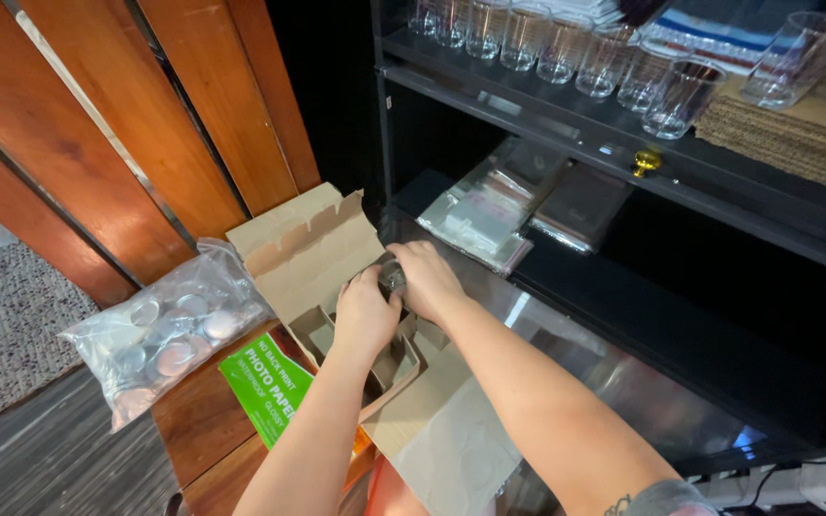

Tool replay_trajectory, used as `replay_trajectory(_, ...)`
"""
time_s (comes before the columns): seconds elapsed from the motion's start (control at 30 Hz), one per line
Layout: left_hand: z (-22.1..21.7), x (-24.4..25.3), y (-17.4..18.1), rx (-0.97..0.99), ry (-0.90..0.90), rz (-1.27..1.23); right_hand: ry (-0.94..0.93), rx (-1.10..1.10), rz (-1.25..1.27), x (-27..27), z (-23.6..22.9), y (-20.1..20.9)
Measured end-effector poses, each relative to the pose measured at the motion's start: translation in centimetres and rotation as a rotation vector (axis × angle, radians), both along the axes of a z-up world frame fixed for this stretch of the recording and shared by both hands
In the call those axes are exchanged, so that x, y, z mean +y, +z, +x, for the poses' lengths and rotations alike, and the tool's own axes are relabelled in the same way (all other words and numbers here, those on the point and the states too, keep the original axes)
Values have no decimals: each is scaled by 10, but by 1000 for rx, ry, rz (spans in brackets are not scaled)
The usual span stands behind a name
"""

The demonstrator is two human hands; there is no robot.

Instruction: The person removes small clear glasses from a cardboard box and places them one by one onto a shelf. The person repeats this process for multiple glasses, arranging them in a row on the shelf.

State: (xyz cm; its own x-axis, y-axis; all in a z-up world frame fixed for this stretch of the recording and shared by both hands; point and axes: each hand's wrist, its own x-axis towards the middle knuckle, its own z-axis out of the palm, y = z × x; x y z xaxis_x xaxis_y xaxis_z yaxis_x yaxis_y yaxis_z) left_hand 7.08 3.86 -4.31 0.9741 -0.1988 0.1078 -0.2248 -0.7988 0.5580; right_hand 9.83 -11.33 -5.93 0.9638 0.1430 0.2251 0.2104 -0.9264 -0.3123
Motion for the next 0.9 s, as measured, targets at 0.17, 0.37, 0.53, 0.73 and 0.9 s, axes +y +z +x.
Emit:
replay_trajectory(0.17,6,1,-4,4,14,-24,-23,-11,53,3,-25,31)
replay_trajectory(0.37,-15,7,24,58,27,-202,-60,-70,433,-3,-42,48)
replay_trajectory(0.53,-70,0,100,238,78,-517,-201,-87,810,-5,-77,80)
replay_trajectory(0.73,-70,-48,106,199,86,-858,-282,-126,1079,-29,-106,108)
replay_trajectory(0.9,-70,-108,111,-105,-27,-815,-326,-280,780,-67,-134,138)
